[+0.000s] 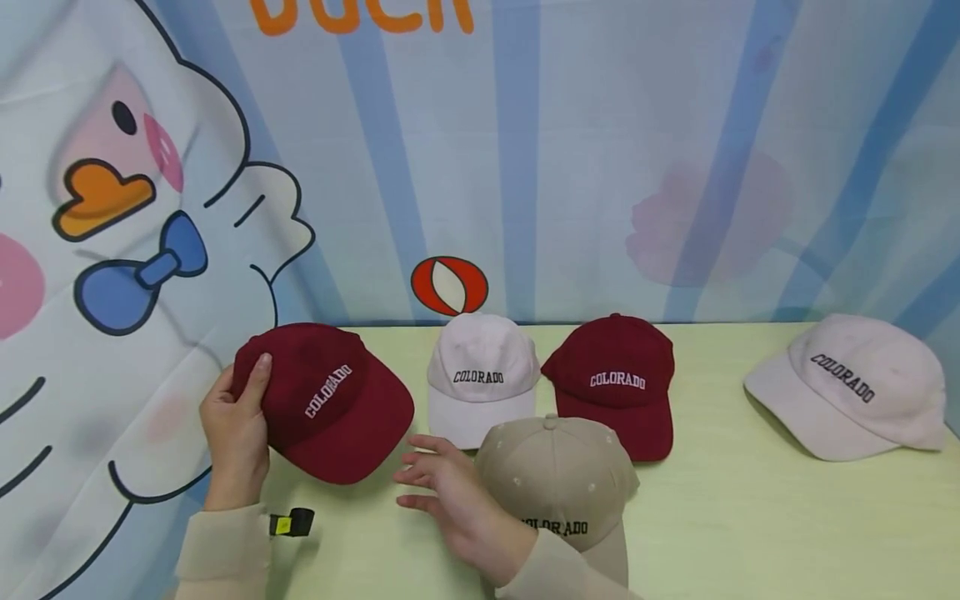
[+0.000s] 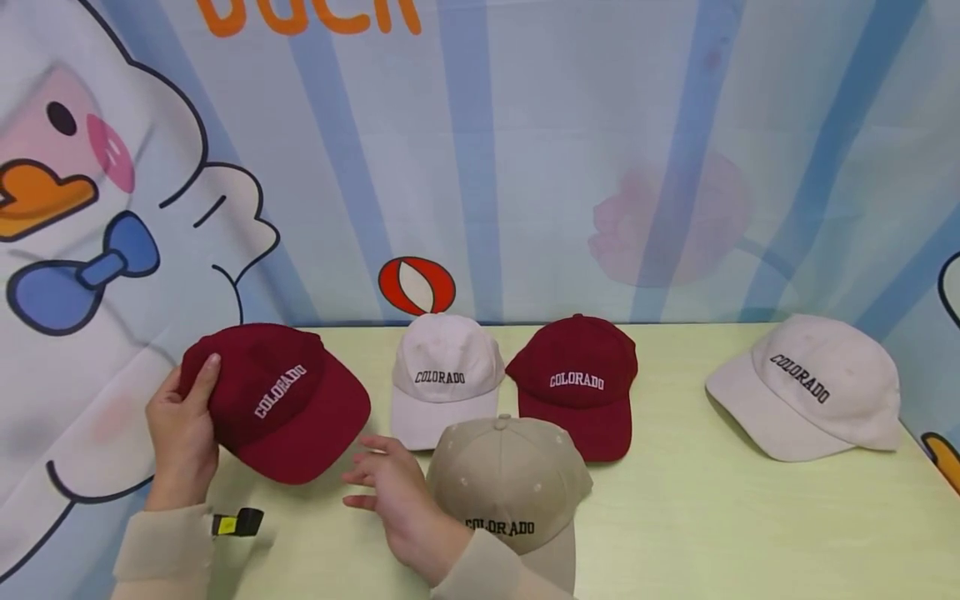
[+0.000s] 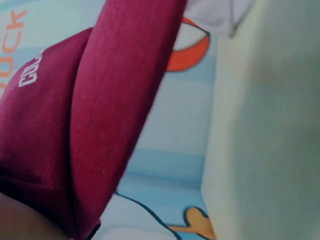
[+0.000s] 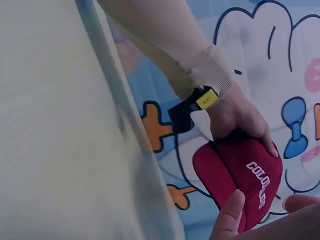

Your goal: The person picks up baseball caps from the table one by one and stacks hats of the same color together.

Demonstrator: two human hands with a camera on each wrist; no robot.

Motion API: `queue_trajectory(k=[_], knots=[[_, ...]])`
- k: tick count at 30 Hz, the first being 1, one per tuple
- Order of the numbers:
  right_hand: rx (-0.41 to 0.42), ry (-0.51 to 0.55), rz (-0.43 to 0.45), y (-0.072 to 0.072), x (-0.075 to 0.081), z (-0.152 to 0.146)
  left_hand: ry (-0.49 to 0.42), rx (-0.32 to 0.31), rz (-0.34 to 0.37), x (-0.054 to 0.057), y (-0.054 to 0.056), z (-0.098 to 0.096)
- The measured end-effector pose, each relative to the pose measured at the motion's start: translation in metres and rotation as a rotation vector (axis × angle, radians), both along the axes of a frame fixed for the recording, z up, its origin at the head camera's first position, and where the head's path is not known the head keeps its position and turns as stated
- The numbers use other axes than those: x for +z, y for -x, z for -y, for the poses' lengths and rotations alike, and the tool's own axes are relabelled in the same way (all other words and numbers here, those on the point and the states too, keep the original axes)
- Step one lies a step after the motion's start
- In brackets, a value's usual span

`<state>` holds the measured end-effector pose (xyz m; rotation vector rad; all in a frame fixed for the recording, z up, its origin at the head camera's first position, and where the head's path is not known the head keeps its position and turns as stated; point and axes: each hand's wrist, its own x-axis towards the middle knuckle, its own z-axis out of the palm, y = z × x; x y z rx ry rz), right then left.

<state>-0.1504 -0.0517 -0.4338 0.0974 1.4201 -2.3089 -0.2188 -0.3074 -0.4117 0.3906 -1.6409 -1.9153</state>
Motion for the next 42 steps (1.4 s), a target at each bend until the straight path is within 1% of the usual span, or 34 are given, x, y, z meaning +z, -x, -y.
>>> queue_trajectory(k=[3,7,10,15,17,20,23,25,29,32,35,38,42], knots=[[0.014,0.012,-0.021,0.001,0.009,-0.013,-0.039,-0.042,-0.024,0.011,-0.002,-0.01],[0.036,0.017,-0.053,0.004,0.021,-0.033,-0.049,-0.102,-0.035,0.025,-0.005,-0.025],[0.037,0.021,-0.079,0.009,0.028,-0.047,-0.033,-0.143,-0.034,0.034,-0.008,-0.036],[0.034,0.007,-0.126,0.017,0.041,-0.069,0.009,-0.225,-0.03,0.044,-0.012,-0.055],[0.037,-0.006,-0.15,0.019,0.046,-0.078,0.031,-0.279,-0.019,0.046,-0.014,-0.062],[0.029,-0.045,-0.195,0.023,0.055,-0.089,0.068,-0.386,0.003,0.05,-0.016,-0.072],[0.025,-0.104,-0.261,0.028,0.063,-0.099,0.106,-0.489,0.022,0.053,-0.017,-0.083],[0.031,-0.154,-0.309,0.031,0.068,-0.106,0.135,-0.545,0.028,0.055,-0.017,-0.09],[0.064,-0.281,-0.411,0.035,0.077,-0.123,0.17,-0.638,0.022,0.06,-0.015,-0.105],[0.086,-0.387,-0.481,0.038,0.082,-0.134,0.184,-0.698,0.014,0.063,-0.011,-0.117],[0.115,-0.458,-0.53,0.043,0.087,-0.143,0.215,-0.747,0.009,0.066,-0.006,-0.13],[0.143,-0.51,-0.558,0.049,0.091,-0.151,0.259,-0.79,-0.002,0.069,0.001,-0.144],[0.146,-0.535,-0.537,0.059,0.094,-0.164,0.304,-0.856,-0.016,0.073,0.011,-0.162]])
